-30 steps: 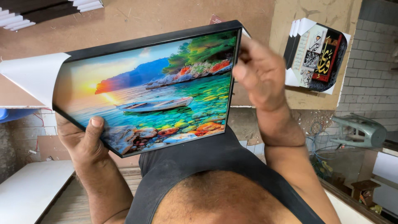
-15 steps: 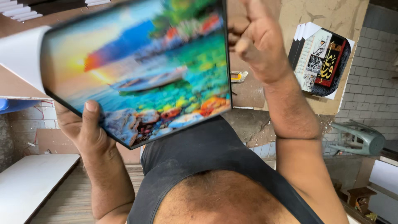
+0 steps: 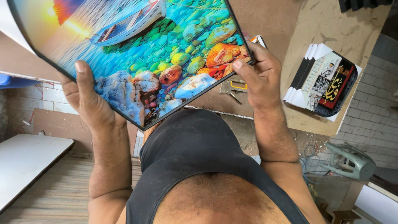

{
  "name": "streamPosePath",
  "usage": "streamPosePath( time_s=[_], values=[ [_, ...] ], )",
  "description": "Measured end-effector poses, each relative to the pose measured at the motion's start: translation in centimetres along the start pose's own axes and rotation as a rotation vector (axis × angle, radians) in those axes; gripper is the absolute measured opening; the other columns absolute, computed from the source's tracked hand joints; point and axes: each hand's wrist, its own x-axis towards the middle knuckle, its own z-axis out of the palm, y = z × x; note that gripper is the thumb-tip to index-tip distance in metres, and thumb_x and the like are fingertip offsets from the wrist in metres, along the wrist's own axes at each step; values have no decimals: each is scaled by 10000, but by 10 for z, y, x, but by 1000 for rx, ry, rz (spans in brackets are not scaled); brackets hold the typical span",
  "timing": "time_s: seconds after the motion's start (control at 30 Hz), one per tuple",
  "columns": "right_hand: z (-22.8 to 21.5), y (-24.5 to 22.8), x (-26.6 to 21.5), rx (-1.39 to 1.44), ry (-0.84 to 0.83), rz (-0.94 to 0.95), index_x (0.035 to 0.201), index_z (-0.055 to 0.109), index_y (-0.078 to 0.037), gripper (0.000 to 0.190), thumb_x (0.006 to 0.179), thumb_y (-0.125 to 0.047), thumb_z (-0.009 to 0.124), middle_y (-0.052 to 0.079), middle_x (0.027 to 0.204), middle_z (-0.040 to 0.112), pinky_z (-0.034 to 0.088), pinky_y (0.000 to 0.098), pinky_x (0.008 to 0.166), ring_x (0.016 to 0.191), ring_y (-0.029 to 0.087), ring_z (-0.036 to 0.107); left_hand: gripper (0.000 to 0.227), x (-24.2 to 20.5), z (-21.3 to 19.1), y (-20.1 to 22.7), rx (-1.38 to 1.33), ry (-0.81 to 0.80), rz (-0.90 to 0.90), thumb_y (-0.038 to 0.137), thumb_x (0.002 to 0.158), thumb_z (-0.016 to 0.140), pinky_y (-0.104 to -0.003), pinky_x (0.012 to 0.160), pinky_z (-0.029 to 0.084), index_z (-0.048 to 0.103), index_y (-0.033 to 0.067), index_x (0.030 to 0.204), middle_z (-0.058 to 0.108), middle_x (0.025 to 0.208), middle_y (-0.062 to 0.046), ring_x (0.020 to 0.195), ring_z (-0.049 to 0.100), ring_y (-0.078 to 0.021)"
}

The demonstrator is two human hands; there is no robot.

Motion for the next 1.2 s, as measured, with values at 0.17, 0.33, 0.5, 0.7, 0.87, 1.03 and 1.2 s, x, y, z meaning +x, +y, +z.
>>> streamPosePath(
  time_s=[0.17, 0.33, 0.5, 0.7, 0.87, 1.03, 1.2],
  values=[
    [46, 11, -10, 375, 14, 109, 1437, 453, 17, 530, 983, -73, 710, 111, 1248, 685, 580, 354, 986, 1107, 179, 700, 565, -10, 18, -16, 0, 127, -5, 167, 1051, 767, -366, 938, 585, 471, -1, 1502, 658, 1109, -93, 1014, 666, -181],
    [88, 34, -30, 281, -78, 260, 1373, 499, 48, 404, 992, 54, 634, 126, 1242, 687, 570, 364, 1039, 1151, 177, 675, 437, -13, 40, -34, -36, 206, 43, 196, 1069, 760, -363, 917, 562, 458, -2, 1314, 595, 995, -68, 943, 594, -137],
    [79, 27, -27, 249, -92, 123, 1356, 533, 42, 357, 1018, 53, 648, 114, 1261, 684, 555, 322, 1072, 1172, 143, 666, 474, -20, 58, -35, -37, 195, 11, 251, 991, 756, -379, 985, 570, 410, 82, 1269, 620, 1160, -88, 1084, 623, -168],
    [54, 20, -16, 242, -174, 139, 1429, 501, 18, 432, 1032, 7, 669, 105, 1271, 692, 561, 323, 1061, 1164, 142, 673, 638, -37, 40, -41, -1, 111, 9, 128, 1070, 739, -429, 1170, 495, 318, -4, 1530, 560, 1407, -194, 1285, 586, -252],
    [40, 34, -21, 338, -171, 148, 1536, 374, -21, 631, 990, 5, 689, 94, 1343, 653, 539, 344, 1119, 1224, 154, 654, 855, -39, -7, -61, 182, -130, 7, 277, 1052, 758, -438, 1274, 339, 203, 49, 1661, 410, 1572, -152, 1435, 434, -240],
    [-5, 44, -31, 143, -161, 43, 1541, 367, -12, 644, 984, -4, 690, 71, 1403, 612, 504, 358, 1150, 1296, 147, 614, 1055, 0, -49, -24, 359, 66, -56, 729, 946, 527, -554, 1271, 250, 86, 83, 1653, 256, 1688, -216, 1571, 279, -395],
    [-35, 77, -39, -10, -312, 144, 1486, 466, -5, 543, 998, -17, 703, 73, 1337, 632, 522, 338, 1080, 1208, 136, 620, 762, 23, -63, 16, 638, -275, 154, 602, 1099, 547, -387, 1129, 437, 375, 12, 1550, 533, 1439, -180, 1298, 521, -259]
  ],
)
